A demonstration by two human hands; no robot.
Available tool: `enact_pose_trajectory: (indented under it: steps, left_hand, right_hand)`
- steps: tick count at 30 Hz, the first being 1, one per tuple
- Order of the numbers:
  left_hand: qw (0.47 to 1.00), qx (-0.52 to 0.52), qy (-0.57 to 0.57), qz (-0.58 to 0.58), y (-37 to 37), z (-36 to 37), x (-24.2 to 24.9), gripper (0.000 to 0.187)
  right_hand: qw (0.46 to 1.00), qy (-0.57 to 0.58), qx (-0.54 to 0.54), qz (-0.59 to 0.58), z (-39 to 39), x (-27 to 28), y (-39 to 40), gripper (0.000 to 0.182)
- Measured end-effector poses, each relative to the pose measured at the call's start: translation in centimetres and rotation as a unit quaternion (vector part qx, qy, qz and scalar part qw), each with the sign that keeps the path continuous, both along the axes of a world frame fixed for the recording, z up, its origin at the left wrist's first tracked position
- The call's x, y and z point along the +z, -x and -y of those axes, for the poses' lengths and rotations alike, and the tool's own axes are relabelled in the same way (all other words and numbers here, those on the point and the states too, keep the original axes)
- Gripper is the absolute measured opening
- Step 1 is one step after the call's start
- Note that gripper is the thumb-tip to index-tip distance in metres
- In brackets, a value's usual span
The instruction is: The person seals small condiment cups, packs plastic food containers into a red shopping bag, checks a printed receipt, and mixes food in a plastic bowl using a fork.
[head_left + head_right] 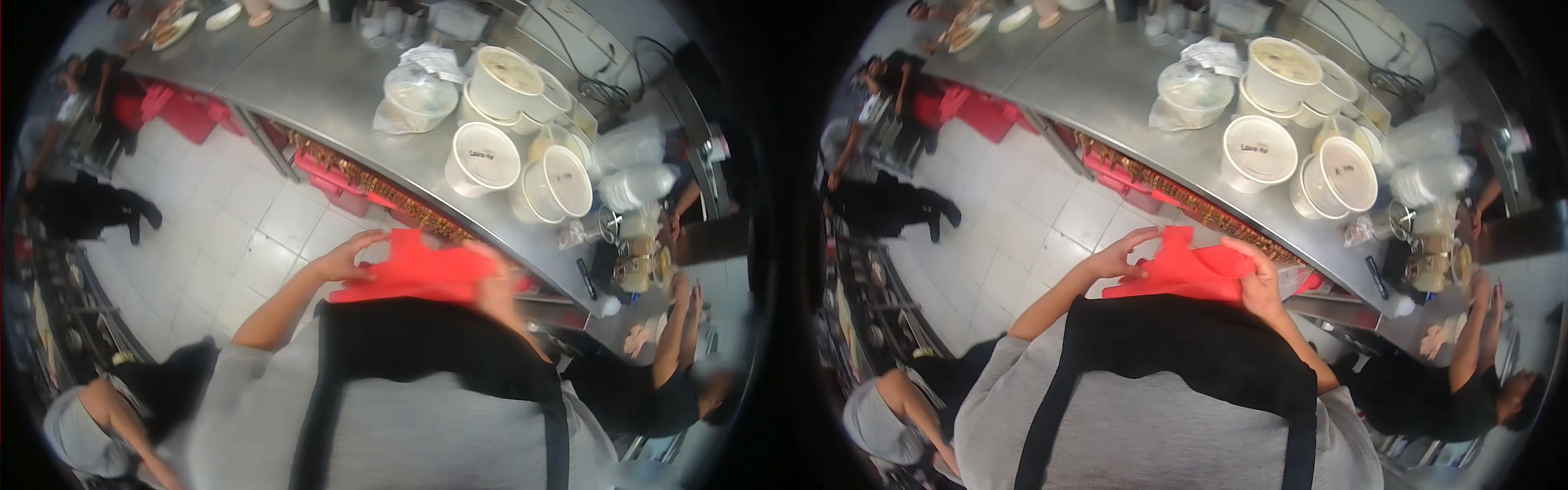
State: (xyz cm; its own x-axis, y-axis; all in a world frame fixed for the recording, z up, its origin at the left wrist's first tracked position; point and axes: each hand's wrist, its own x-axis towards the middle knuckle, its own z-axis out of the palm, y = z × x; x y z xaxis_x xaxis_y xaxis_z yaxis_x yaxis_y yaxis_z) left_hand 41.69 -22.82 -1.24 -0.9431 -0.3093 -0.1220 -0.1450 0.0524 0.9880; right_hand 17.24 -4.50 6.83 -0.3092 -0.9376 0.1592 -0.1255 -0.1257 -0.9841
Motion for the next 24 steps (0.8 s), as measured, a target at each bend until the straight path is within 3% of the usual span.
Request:
enact_pose_trajectory:
  steps: [1,4,5,7,10,12,16,17,19,20,21,22,24]
  left_hand:
    - [0.999,-0.002,0.043,-0.019,0.9,0.4,0.6,0.057]
    - [0.983,-0.016,-0.176,-0.056,3.3,1.1,3.9,0.024]
    - [0.979,0.059,-0.193,-0.04,3.6,0.6,6.4,0.008]
    - [0.992,0.05,-0.108,-0.051,4.6,2.0,8.7,0.007]
    - [0.998,0.03,0.05,-0.031,6.7,3.1,13.2,0.011]
    - [0.985,0.002,0.168,-0.024,8.3,2.6,15.3,0.012]
    - [0.994,-0.05,0.094,-0.012,9.0,-0.3,19.0,0.014]
    - [0.991,-0.042,0.116,-0.055,8.6,0.3,18.5,0.015]
    - [0.993,-0.05,-0.037,-0.1,7.3,0.7,18.4,0.025]
    - [0.985,-0.051,-0.117,-0.119,6.6,0.7,18.2,0.032]
    - [0.99,-0.068,-0.019,-0.121,6.1,0.7,17.7,0.053]
    - [0.994,-0.046,-0.011,-0.102,6.1,0.4,17.2,0.052]
    - [0.998,-0.003,0.002,-0.063,6.8,-1.1,16.2,0.051]
  right_hand:
    - [1.0,-0.008,-0.023,-0.005,-0.1,0.2,0.3,0.031]
    - [0.989,-0.069,-0.132,0.004,-0.4,0.5,1.1,0.033]
    - [0.981,-0.093,-0.172,0.01,-0.3,0.7,1.7,0.034]
    - [0.928,-0.158,-0.232,-0.246,-0.2,0.1,3.6,0.044]
    - [0.819,-0.045,-0.327,-0.469,-0.2,4.1,3.4,0.058]
    - [0.838,0.068,-0.252,-0.479,1.2,9.0,0.8,0.067]
    - [0.843,0.122,-0.071,-0.519,4.4,10.1,-0.9,0.056]
    - [0.864,0.114,-0.06,-0.487,4.7,9.2,-0.5,0.047]
    - [0.902,0.096,-0.031,-0.419,5.3,7.5,-0.1,0.03]
    - [0.949,0.054,-0.043,-0.307,5.2,6.9,-0.1,0.024]
    - [0.98,0.011,-0.052,-0.191,5.3,7.0,-0.5,0.017]
    - [0.995,-0.035,-0.06,-0.072,5.3,6.9,-0.8,0.011]
    - [0.997,0.002,-0.066,-0.037,5.7,5.1,-0.3,0.01]
